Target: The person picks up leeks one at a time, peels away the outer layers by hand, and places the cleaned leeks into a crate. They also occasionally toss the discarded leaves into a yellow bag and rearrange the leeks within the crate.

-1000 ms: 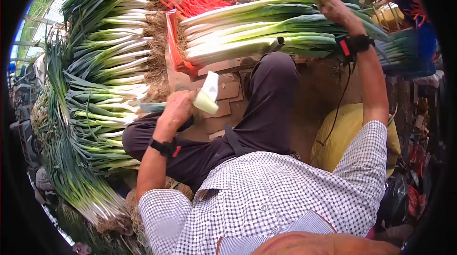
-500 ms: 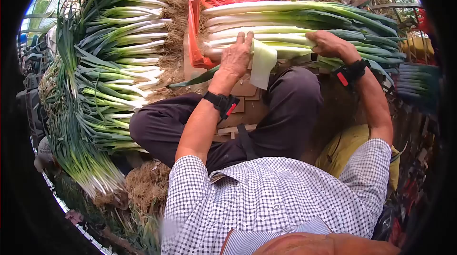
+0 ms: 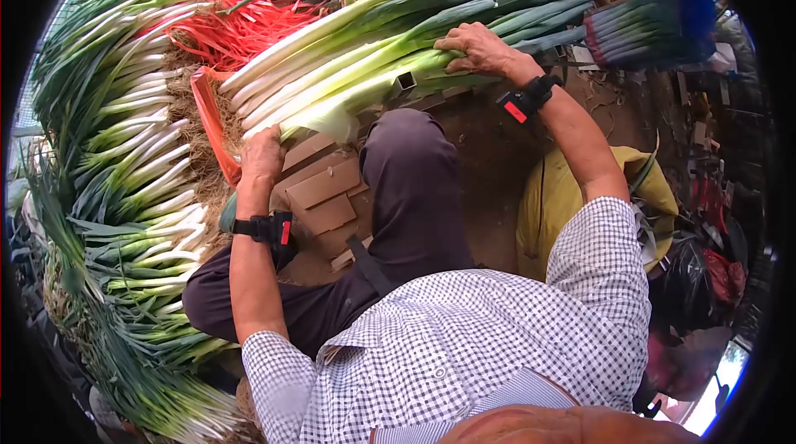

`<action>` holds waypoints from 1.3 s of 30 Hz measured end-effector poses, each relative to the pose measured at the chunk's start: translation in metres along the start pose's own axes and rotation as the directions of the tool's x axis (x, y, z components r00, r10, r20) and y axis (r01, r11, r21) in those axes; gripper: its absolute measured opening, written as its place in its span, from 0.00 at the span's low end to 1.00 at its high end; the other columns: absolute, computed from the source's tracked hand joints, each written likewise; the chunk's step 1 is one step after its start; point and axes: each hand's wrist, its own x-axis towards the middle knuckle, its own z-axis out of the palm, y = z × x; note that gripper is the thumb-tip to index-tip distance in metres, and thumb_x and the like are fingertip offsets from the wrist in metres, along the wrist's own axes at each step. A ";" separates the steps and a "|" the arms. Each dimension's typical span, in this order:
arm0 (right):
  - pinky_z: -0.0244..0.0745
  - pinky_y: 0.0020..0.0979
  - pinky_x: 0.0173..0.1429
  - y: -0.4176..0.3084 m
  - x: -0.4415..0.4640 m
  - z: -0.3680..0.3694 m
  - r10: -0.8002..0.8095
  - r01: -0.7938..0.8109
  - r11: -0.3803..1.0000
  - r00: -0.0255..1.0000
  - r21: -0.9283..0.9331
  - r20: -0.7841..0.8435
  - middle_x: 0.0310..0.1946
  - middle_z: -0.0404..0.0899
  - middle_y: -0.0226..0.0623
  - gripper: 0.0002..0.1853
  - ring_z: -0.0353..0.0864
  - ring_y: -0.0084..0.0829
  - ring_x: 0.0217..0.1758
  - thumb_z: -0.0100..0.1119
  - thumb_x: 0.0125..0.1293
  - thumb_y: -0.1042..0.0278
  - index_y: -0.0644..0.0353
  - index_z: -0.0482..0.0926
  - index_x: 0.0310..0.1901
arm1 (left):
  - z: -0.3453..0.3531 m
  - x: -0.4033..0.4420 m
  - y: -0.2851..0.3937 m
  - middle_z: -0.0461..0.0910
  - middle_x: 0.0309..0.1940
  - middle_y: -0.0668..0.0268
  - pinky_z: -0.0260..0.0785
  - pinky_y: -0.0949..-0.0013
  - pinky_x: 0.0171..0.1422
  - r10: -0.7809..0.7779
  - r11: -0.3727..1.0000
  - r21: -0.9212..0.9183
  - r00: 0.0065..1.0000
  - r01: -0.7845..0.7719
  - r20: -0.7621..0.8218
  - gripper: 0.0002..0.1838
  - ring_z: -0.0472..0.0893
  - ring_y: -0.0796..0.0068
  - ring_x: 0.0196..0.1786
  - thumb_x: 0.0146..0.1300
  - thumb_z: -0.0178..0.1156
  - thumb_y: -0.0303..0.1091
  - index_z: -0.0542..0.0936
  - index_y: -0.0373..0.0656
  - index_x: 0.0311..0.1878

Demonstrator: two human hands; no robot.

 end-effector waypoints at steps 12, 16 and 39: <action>0.71 0.46 0.60 0.007 -0.007 0.030 -0.083 0.096 0.992 0.983 0.077 -0.164 0.47 0.83 0.44 0.28 0.79 0.48 0.53 0.70 0.59 0.55 0.57 0.78 0.60 | 0.029 -0.015 0.009 0.83 0.44 0.53 0.76 0.47 0.47 -0.071 0.997 -0.046 0.985 0.064 -0.159 0.07 0.84 0.43 0.43 0.67 0.53 0.30 0.78 0.43 0.45; 0.71 0.45 0.64 0.002 -0.004 0.014 -0.026 0.032 0.997 0.997 0.068 -0.076 0.53 0.81 0.48 0.31 0.78 0.49 0.59 0.70 0.59 0.53 0.60 0.77 0.61 | 0.017 -0.027 0.004 0.83 0.43 0.55 0.77 0.51 0.47 0.014 0.996 -0.075 0.945 -0.040 -0.326 0.11 0.85 0.48 0.41 0.68 0.58 0.36 0.79 0.43 0.51; 0.76 0.29 0.31 -0.301 -0.006 -0.066 0.249 0.808 0.278 0.461 0.519 -0.852 0.28 0.82 0.29 0.10 0.80 0.19 0.28 0.65 0.67 0.70 0.63 0.76 0.45 | -0.175 -0.089 0.035 0.81 0.43 0.61 0.75 0.67 0.49 -0.345 0.157 -0.884 0.814 -0.440 -0.467 0.21 0.80 0.72 0.40 0.78 0.51 0.46 0.78 0.36 0.54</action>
